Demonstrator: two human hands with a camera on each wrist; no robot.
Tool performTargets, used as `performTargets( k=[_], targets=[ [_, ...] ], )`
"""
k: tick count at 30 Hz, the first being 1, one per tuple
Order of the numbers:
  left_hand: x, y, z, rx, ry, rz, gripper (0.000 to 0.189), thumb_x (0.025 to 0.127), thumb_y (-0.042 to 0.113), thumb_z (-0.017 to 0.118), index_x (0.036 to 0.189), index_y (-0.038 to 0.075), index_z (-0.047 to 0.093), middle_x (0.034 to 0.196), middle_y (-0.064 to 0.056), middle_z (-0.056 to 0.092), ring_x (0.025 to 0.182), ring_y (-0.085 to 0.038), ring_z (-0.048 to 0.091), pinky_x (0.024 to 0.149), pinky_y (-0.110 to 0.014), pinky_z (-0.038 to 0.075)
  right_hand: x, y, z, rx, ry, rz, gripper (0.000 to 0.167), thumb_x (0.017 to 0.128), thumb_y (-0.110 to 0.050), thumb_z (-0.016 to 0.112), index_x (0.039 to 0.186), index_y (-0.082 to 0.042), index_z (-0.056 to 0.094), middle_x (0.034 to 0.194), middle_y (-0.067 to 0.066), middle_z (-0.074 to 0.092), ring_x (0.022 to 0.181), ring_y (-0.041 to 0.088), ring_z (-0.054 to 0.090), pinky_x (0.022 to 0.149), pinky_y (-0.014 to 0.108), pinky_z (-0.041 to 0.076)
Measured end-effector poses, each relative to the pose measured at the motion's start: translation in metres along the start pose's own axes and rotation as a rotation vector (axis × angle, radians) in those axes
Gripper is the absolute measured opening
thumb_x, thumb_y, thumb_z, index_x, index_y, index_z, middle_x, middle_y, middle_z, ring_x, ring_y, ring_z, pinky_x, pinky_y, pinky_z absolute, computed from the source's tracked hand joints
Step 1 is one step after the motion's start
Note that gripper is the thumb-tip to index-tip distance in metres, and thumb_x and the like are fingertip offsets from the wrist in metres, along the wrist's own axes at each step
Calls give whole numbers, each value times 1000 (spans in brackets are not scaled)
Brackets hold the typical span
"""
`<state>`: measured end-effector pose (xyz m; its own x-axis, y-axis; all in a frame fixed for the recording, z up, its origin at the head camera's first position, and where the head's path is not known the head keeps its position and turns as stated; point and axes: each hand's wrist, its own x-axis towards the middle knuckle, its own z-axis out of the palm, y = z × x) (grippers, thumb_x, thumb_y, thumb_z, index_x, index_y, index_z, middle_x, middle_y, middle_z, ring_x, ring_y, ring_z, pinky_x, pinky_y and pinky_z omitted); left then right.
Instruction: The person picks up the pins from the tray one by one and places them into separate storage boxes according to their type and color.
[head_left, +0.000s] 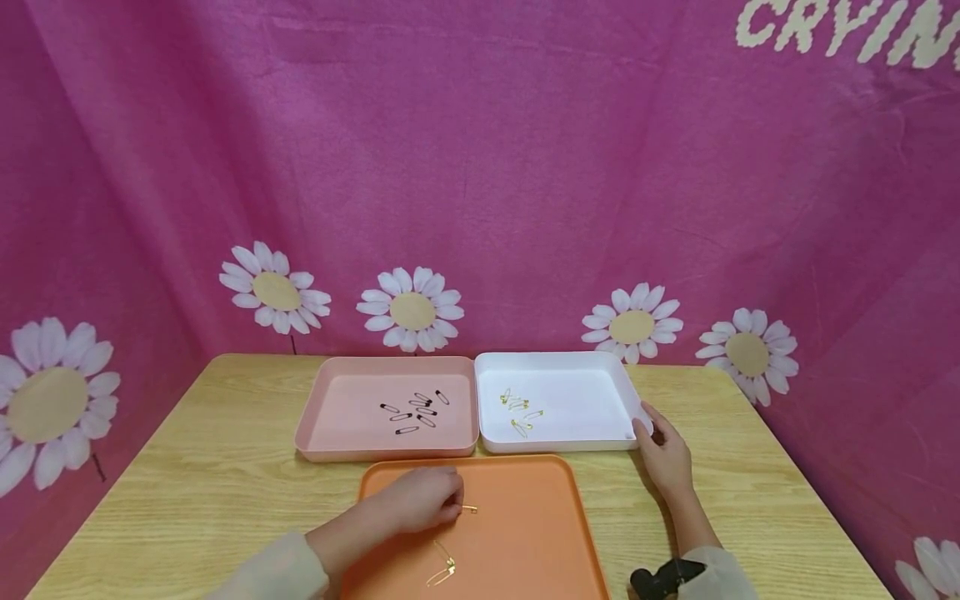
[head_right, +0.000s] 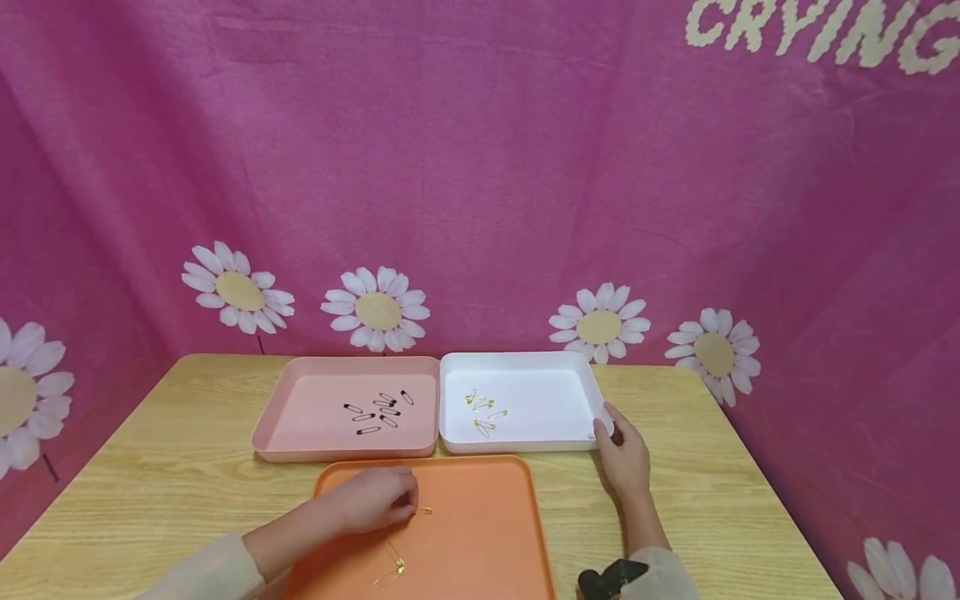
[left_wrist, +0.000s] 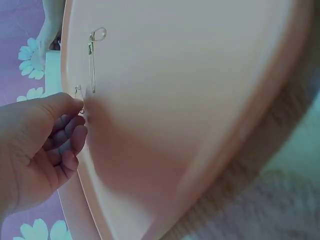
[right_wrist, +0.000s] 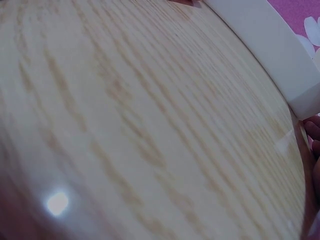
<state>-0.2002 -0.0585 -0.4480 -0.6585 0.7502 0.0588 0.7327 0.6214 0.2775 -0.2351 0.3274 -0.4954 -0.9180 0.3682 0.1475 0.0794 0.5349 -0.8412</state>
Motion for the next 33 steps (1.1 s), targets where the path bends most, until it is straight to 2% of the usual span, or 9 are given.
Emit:
performTargets(
  k=[2,5,9,16,24,33],
  targets=[
    [0,0,-1,-31,-10,-14,15,79,10,63,70,16,53,68,10,41,61,-2,39,59,-16,37,0,0,0,1,-5,-4,55,94,-42,50,140,-14,43,144,17,41,131,29,38,107,45,31],
    [3,0,-3,-61,-6,0,14,78,9,63,70,15,53,69,11,40,62,-2,38,59,-16,36,0,-1,0,1,-12,-12,55,94,-42,50,140,-13,43,145,17,40,134,31,36,109,47,29],
    [11,2,-15,-115,11,11,11,78,8,61,70,14,56,67,10,43,63,-2,38,59,-16,35,0,-1,-1,2,-6,-18,55,94,-42,50,140,-13,44,144,18,41,133,31,37,108,47,30],
    [32,-2,-38,-202,28,-61,10,83,11,61,74,14,57,74,5,50,69,-6,46,64,-18,40,2,1,-2,-5,-3,-25,55,94,-43,50,140,-13,44,145,17,40,134,32,36,109,47,29],
    [60,-8,-59,-212,86,-80,8,85,11,61,78,10,61,75,3,57,71,-9,48,68,-23,42,0,4,0,-7,-4,-30,54,94,-41,50,140,-12,44,144,18,40,133,31,37,108,47,30],
    [94,-16,-74,-199,119,-80,6,85,9,60,80,8,63,76,1,60,72,-10,48,68,-22,44,0,2,0,7,2,-17,54,94,-40,50,140,-13,44,144,17,41,132,30,38,108,46,30]
  ],
)
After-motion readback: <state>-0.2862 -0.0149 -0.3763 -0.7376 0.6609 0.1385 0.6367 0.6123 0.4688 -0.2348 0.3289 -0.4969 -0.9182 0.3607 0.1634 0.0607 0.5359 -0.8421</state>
